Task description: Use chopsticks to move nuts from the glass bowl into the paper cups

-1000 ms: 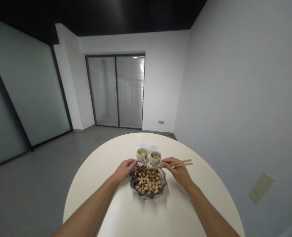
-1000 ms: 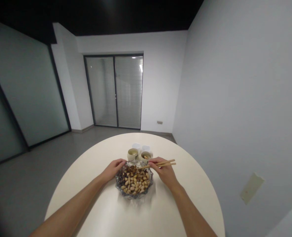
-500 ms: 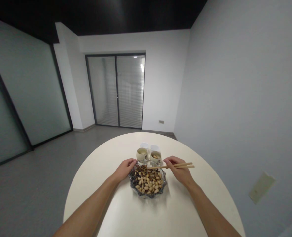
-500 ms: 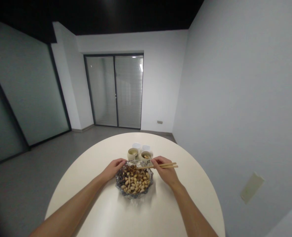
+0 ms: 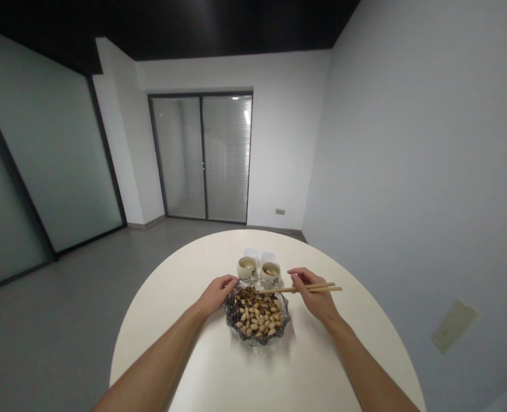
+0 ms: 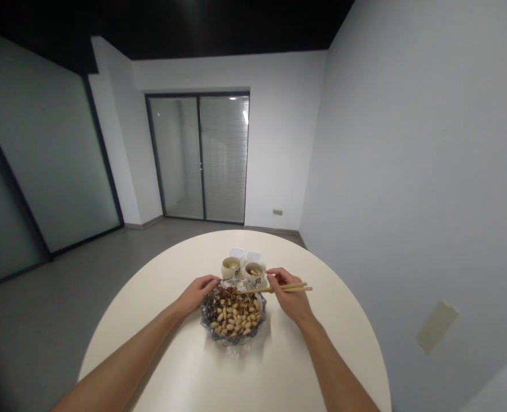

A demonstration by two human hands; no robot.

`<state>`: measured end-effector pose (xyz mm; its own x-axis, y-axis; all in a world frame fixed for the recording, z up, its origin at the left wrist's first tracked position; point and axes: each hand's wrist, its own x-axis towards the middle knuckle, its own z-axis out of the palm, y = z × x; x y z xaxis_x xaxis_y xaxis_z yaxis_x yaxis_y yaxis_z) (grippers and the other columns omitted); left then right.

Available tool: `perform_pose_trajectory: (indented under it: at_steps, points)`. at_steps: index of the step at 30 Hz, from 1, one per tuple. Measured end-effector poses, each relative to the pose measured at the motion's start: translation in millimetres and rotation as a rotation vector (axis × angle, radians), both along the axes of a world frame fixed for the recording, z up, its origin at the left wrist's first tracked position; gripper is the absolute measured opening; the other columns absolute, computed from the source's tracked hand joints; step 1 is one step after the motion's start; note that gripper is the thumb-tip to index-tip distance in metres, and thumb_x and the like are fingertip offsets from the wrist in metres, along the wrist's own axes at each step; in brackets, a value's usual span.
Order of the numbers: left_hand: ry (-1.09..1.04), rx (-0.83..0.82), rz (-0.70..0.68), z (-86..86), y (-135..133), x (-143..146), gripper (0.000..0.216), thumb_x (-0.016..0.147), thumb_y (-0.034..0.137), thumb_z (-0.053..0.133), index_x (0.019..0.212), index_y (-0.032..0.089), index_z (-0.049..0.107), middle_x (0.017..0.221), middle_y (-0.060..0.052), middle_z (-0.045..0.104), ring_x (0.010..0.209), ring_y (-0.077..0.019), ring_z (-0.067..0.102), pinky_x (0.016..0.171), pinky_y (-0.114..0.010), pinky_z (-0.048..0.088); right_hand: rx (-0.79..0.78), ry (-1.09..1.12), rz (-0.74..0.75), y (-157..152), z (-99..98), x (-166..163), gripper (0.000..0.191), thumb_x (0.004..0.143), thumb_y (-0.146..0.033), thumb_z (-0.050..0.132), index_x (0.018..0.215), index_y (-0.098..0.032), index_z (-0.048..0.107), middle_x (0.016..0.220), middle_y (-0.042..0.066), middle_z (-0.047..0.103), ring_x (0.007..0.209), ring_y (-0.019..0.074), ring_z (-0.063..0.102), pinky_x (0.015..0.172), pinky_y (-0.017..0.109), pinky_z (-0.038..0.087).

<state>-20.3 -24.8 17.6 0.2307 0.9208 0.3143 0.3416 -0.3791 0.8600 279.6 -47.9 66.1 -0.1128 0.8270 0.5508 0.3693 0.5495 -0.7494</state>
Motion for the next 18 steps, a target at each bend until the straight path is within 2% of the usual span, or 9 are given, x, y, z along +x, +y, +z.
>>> perform_pose_trajectory:
  at_steps: [3, 8, 18]
  points:
    - [0.0, -0.007, 0.0, 0.9, 0.0, 0.0, 0.04, 0.089, 0.049, 0.051, 0.098, 0.016, 0.073, 0.099, -0.007, 0.076, 0.093, -0.0246, 0.066, 0.087, -0.033, 0.049, 0.003, 0.002, 0.006, -1.9, 2.6, 0.0, 0.033, 0.091, -0.05, 0.055, 0.088, -0.02, 0.069, 0.068, 0.003, 0.067, 0.062, 0.019, 0.064, 0.057, 0.028, 0.05]
    - [0.007, -0.011, -0.003, 3.3, -0.8, -0.4, 0.04, 0.09, 0.049, 0.051, 0.098, 0.016, 0.072, 0.1, -0.007, 0.076, 0.095, -0.0246, 0.066, 0.087, -0.033, 0.049, 0.012, -0.055, -0.087, -2.4, 4.1, -0.4, 0.046, 0.093, -0.051, 0.05, 0.062, -0.02, 0.062, 0.059, 0.003, 0.064, 0.058, 0.0176, 0.059, 0.055, 0.027, 0.044]
    - [-0.006, -0.016, -0.005, 0.9, 0.3, -0.2, 0.038, 0.09, 0.047, 0.051, 0.098, 0.016, 0.072, 0.099, -0.007, 0.076, 0.094, -0.0245, 0.066, 0.086, -0.033, 0.049, 0.002, -0.051, -0.082, -1.9, 3.3, -1.0, 0.047, 0.094, -0.052, 0.049, 0.06, -0.02, 0.061, 0.058, 0.002, 0.062, 0.058, 0.0172, 0.058, 0.057, 0.028, 0.043]
